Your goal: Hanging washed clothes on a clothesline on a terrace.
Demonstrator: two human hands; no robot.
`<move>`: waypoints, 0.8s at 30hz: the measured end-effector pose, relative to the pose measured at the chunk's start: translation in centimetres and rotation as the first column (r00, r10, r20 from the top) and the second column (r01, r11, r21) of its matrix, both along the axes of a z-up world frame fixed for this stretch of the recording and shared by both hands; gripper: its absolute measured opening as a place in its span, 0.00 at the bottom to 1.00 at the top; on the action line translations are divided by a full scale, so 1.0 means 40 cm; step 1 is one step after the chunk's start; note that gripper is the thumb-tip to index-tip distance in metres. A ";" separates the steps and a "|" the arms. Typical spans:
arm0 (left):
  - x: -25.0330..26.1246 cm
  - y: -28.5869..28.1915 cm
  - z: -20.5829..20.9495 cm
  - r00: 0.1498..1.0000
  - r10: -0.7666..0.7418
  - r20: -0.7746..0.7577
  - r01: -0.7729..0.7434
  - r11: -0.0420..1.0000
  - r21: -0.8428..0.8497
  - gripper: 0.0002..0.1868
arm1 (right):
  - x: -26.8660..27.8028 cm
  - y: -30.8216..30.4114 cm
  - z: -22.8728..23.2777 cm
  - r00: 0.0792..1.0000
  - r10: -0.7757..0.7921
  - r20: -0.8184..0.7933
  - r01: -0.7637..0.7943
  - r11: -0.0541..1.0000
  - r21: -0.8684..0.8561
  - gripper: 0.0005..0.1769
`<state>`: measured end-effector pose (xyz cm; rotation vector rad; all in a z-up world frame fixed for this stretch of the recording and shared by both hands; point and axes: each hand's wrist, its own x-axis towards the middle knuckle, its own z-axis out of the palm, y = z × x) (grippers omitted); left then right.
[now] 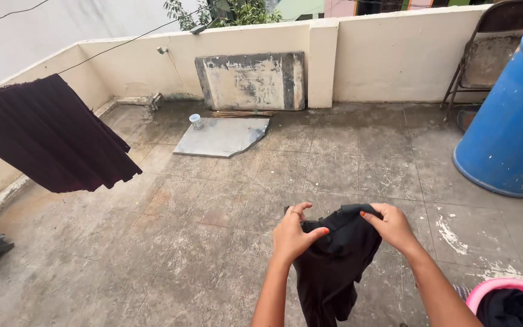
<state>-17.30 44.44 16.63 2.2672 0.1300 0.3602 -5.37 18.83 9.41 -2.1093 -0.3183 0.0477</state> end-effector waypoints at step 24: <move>-0.013 0.062 0.017 0.893 -0.447 0.059 0.447 0.864 -0.229 0.32 | 0.013 -0.099 -0.116 0.873 0.466 -0.144 -0.351 0.805 0.479 0.12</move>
